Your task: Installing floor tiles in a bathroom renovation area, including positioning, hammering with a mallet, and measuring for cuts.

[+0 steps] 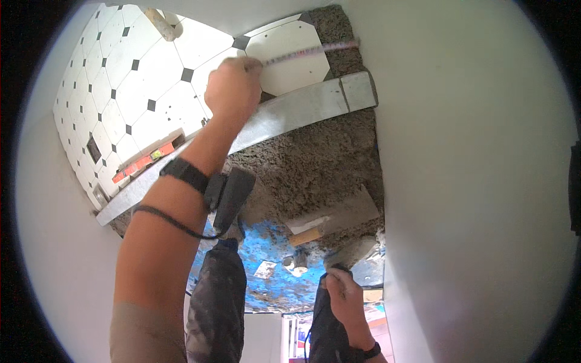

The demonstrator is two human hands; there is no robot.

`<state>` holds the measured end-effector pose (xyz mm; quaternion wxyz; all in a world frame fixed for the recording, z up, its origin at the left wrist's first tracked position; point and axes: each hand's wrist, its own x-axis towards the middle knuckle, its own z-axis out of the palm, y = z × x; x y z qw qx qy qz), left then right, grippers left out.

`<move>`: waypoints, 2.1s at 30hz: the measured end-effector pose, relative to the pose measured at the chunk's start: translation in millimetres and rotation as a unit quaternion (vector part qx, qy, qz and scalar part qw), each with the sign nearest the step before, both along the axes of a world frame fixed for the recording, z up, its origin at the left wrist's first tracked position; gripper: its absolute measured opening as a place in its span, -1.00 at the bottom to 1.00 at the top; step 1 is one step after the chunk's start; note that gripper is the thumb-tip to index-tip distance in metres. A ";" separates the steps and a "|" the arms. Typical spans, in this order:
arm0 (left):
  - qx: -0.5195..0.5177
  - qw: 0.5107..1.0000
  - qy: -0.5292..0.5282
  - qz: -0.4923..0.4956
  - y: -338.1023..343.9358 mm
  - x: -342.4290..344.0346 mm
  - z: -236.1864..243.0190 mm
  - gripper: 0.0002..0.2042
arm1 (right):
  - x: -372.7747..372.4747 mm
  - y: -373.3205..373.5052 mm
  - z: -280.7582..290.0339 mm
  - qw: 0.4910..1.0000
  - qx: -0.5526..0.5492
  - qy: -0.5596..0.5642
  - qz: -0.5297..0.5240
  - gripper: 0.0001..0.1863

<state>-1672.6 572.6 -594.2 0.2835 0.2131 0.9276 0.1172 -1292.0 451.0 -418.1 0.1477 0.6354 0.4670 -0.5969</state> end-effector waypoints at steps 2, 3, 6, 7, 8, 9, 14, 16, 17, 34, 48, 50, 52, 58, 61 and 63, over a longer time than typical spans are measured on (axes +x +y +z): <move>-0.025 0.999 0.006 -0.048 -11.9 18.9 9.5 -0.82 | 6.6 -2.3 -1.0 1.000 -0.002 -0.005 0.020 -0.69; -0.025 0.999 0.005 -0.047 -14.0 26.8 14.4 -0.82 | 8.2 -3.5 -1.6 1.000 -0.001 -0.005 0.021 -0.69; -0.027 0.998 0.002 -0.048 -16.3 36.7 18.6 -0.82 | 10.1 -6.3 -3.7 0.999 0.023 0.002 0.026 -0.72; -0.019 0.999 0.004 -0.047 -15.6 35.1 16.5 -0.83 | 9.9 -6.8 -4.3 1.000 0.008 0.006 0.020 -0.69; -0.011 0.999 0.006 -0.046 -14.4 32.7 14.7 -0.83 | 10.1 -7.3 -5.1 1.000 -0.008 0.010 0.013 -0.67; -0.012 0.999 0.008 -0.045 -13.1 29.5 12.9 -0.83 | 10.8 -8.3 -6.4 1.000 -0.008 0.012 0.014 -0.67; -0.063 0.995 -0.066 -0.033 -2.9 23.7 12.6 -0.81 | 14.4 -6.9 -8.7 0.999 -0.002 -0.003 0.045 -0.65; -0.077 0.993 -0.073 -0.051 -0.6 16.2 9.9 -0.80 | 12.7 -6.1 -8.9 0.999 -0.008 -0.001 0.041 -0.65; -0.091 0.990 -0.079 -0.070 0.1 12.8 8.2 -0.79 | 11.9 -6.0 -9.1 0.999 -0.013 0.001 0.037 -0.64; -0.098 0.986 -0.120 -0.061 0.5 9.6 6.6 -0.78 | 17.7 -17.6 -18.8 1.000 -0.003 0.008 0.020 -0.70; -0.078 0.982 -0.151 -0.079 -7.4 -3.1 24.1 -0.78 | 15.1 -15.9 -9.7 0.999 -0.012 -0.002 0.037 -0.64; -0.020 0.974 -0.217 -0.057 -22.3 -1.7 44.8 -0.77 | 20.7 -20.9 -7.6 0.999 -0.004 -0.010 0.036 -0.65; 0.021 0.968 -0.250 0.001 -40.7 7.0 70.1 -0.80 | 24.1 -23.1 -1.9 0.998 0.019 -0.014 0.058 -0.66; 0.101 0.881 -0.383 0.260 -102.2 28.1 121.7 -0.80 | 22.0 -36.4 30.8 0.999 -0.010 0.002 0.041 -0.67; 0.088 0.817 -0.479 0.308 -96.9 65.1 157.2 -0.81 | 9.3 -18.4 45.8 0.999 0.005 0.030 -0.018 -0.64; 0.106 0.792 -0.523 0.296 -119.7 104.9 162.8 -0.83 | -28.3 5.7 59.9 0.996 0.034 0.049 -0.061 -0.62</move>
